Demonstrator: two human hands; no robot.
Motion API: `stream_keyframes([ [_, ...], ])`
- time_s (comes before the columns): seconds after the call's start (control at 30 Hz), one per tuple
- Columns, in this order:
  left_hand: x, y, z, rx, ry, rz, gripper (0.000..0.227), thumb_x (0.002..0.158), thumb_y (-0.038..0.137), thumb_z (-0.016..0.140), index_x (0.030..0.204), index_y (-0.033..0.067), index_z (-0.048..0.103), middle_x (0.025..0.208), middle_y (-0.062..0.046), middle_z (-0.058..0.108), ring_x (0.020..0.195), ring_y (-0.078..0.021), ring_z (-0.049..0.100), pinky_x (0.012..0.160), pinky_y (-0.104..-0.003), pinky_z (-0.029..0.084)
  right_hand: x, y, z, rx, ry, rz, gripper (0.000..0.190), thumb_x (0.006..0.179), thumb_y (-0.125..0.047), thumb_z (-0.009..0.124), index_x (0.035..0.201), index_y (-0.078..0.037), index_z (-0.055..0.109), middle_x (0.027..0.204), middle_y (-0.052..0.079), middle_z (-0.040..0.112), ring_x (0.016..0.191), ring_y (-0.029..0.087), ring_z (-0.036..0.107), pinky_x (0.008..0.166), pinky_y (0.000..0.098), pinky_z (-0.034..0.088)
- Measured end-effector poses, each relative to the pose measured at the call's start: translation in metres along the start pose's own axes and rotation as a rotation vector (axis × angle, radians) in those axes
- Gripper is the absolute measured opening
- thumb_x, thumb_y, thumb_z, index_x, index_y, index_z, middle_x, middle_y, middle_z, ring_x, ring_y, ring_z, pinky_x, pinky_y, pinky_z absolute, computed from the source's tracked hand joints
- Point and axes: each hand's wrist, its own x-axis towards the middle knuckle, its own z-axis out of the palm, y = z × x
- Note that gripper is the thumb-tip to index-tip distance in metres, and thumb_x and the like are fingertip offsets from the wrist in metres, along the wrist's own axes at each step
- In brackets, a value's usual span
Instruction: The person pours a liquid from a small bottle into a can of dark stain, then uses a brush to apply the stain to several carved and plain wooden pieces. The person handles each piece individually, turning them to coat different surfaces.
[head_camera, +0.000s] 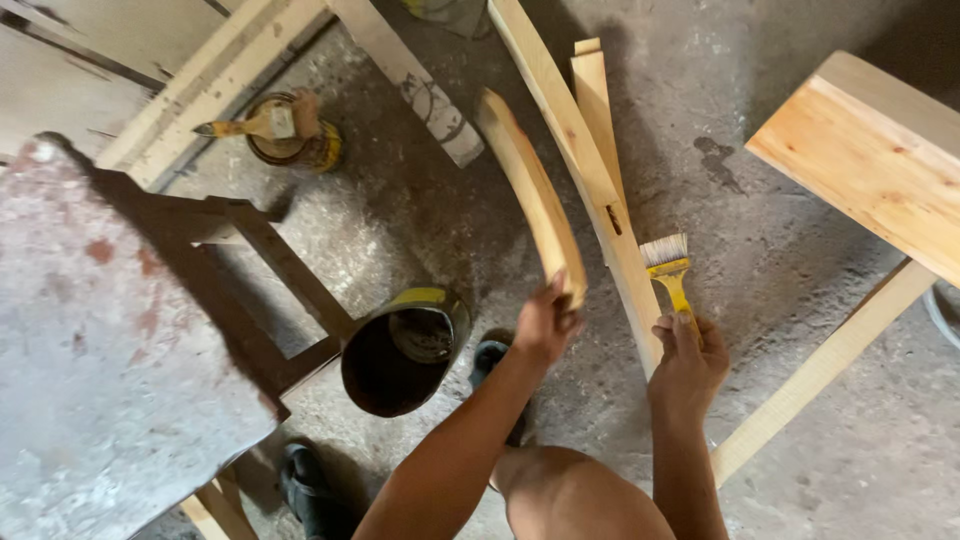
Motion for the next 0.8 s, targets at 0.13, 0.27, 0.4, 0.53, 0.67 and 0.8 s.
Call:
stream_keyframes([
  [0.13,-0.083,0.003,-0.025,0.307,0.128,0.067,0.034,0.095,0.041,0.067,0.093,0.0121,0.048,0.065,-0.001,0.047,0.048,-0.0157,0.038,0.046,-0.037,0.041,-0.012,-0.012,0.002,0.088,-0.014,-0.018,0.013,0.104,-0.010,0.066,0.109,0.002,0.065,0.093,0.007,0.068,0.081,0.014,0.064,0.081,0.0282,0.054],
  [0.27,-0.116,0.002,-0.016,0.536,0.111,0.186,0.031,0.086,0.036,0.073,0.099,0.0137,0.056,0.066,0.003,0.042,0.050,-0.0135,0.043,0.047,-0.036,0.040,-0.039,-0.023,-0.012,0.067,-0.048,-0.055,0.016,0.101,-0.012,0.067,0.106,0.003,0.066,0.091,0.007,0.069,0.080,0.014,0.064,0.079,0.0277,0.055],
  [0.4,-0.183,0.034,-0.030,0.317,-0.415,0.129,0.036,0.090,0.038,0.073,0.094,0.0108,0.050,0.069,0.000,0.047,0.052,-0.0114,0.044,0.050,-0.031,0.043,-0.071,-0.051,-0.031,-0.043,-0.028,-0.100,0.021,0.102,-0.013,0.067,0.108,0.007,0.067,0.091,0.006,0.068,0.083,0.013,0.065,0.080,0.0265,0.055],
  [0.53,-0.279,0.089,-0.055,0.367,-0.646,0.222,0.052,0.090,0.040,0.069,0.115,-0.0044,0.062,0.089,-0.009,0.065,0.071,-0.0156,0.057,0.062,-0.032,0.048,-0.112,-0.093,-0.051,-0.228,0.040,-0.195,0.021,0.101,-0.010,0.070,0.110,0.008,0.072,0.091,0.009,0.069,0.082,0.014,0.063,0.077,0.0266,0.051],
  [0.67,-0.377,0.124,-0.089,0.214,-0.740,0.174,0.060,0.088,0.044,0.069,0.123,-0.0037,0.061,0.097,-0.014,0.068,0.061,-0.0119,0.052,0.051,-0.026,0.042,-0.140,-0.137,-0.046,-0.079,-0.111,-0.439,0.021,0.100,-0.006,0.076,0.113,0.010,0.071,0.094,0.010,0.071,0.084,0.015,0.065,0.080,0.0248,0.051],
  [0.8,-0.459,0.124,-0.130,0.042,-0.847,0.229,0.064,0.097,0.049,0.066,0.133,-0.0042,0.057,0.095,-0.020,0.065,0.056,-0.0140,0.054,0.045,-0.025,0.039,-0.178,-0.174,-0.020,0.294,-0.270,-0.386,0.020,0.096,-0.001,0.078,0.112,0.008,0.071,0.095,0.011,0.072,0.081,0.017,0.068,0.081,0.0281,0.058],
])
